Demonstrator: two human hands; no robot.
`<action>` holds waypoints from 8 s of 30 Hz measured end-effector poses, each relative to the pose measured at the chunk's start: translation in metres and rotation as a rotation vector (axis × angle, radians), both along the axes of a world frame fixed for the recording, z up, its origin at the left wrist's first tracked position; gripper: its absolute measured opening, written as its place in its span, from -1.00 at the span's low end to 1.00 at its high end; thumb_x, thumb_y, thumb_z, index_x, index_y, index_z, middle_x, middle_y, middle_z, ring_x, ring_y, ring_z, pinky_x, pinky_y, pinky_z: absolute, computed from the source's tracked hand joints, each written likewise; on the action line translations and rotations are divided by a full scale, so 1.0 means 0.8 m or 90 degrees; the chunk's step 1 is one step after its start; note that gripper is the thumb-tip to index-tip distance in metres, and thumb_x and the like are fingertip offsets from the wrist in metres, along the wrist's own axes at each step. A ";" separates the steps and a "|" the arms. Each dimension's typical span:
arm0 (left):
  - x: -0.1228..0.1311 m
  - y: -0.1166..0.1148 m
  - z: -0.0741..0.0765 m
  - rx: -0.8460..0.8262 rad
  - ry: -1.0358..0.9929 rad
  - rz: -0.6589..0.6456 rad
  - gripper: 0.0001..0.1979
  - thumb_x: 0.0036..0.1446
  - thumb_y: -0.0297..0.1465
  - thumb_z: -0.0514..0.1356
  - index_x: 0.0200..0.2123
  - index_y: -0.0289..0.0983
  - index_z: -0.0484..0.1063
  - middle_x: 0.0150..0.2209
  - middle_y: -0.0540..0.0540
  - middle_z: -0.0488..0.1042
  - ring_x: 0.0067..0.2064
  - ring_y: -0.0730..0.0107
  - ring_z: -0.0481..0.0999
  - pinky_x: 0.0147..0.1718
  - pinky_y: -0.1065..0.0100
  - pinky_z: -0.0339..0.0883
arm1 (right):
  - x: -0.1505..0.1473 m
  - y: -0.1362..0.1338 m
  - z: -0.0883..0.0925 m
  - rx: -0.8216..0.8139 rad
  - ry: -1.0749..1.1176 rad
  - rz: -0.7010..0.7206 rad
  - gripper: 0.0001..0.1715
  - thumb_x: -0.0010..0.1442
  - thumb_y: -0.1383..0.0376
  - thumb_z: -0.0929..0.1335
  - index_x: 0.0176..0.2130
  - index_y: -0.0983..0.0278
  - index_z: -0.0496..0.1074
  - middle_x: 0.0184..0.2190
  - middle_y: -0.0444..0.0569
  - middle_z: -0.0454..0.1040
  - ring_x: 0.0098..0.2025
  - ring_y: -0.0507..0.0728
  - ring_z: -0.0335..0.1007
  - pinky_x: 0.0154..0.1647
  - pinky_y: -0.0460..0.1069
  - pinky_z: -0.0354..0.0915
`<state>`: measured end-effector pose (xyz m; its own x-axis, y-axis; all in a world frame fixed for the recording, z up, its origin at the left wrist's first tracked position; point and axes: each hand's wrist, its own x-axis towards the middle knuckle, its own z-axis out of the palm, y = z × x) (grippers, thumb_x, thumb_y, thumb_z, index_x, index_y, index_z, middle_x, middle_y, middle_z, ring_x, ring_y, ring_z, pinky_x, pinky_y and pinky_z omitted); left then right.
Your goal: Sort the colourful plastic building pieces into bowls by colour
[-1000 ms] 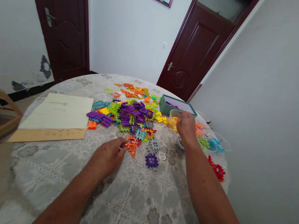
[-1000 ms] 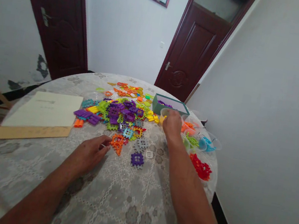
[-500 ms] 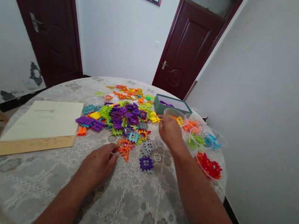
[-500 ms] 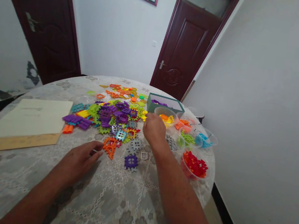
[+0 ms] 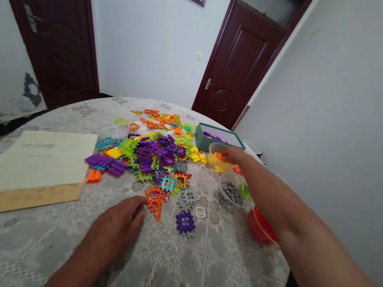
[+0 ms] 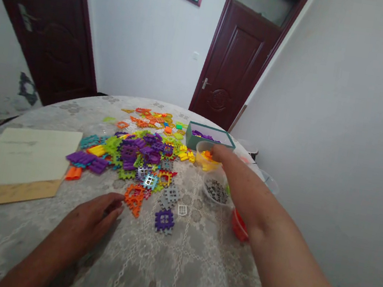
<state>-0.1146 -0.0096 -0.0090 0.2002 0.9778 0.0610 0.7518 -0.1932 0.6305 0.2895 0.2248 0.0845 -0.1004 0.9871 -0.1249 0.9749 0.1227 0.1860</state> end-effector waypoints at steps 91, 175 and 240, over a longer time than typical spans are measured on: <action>0.012 -0.004 0.017 0.132 0.077 -0.125 -0.67 0.23 -0.38 0.20 0.07 -0.18 0.37 0.02 -0.17 0.39 0.08 0.14 0.42 0.14 0.12 0.35 | -0.184 -0.193 -0.137 -0.103 1.347 -0.088 -0.64 0.02 0.13 0.54 -0.20 0.19 0.48 -0.32 -0.12 0.56 -0.25 0.11 0.56 0.01 0.10 0.47; -0.009 0.009 0.014 0.066 -0.216 0.034 -0.47 0.17 -0.16 0.27 0.18 -0.20 0.46 0.17 -0.19 0.48 0.16 0.05 0.50 0.22 0.02 0.34 | -0.272 -0.280 -0.106 -0.013 0.877 0.163 -0.77 0.29 0.27 0.37 -0.05 0.17 0.52 -0.26 -0.09 0.64 -0.26 0.11 0.56 -0.18 0.01 0.44; 0.014 -0.005 0.029 0.093 -0.312 0.006 -0.55 0.40 -0.14 0.04 0.22 -0.18 0.39 0.17 -0.14 0.48 0.20 0.17 0.46 0.25 0.11 0.28 | -0.274 -0.284 -0.106 -0.318 1.233 0.011 -0.45 -0.01 0.13 0.55 -0.06 0.22 0.43 -0.42 -0.20 0.49 -0.45 0.05 0.44 -0.39 -0.02 0.43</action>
<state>-0.1035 -0.0137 0.0145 0.1049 0.9538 0.2816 0.3764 -0.3002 0.8765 0.0703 -0.0026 -0.0006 -0.4229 0.9033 -0.0720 -0.1992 -0.1701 -0.9651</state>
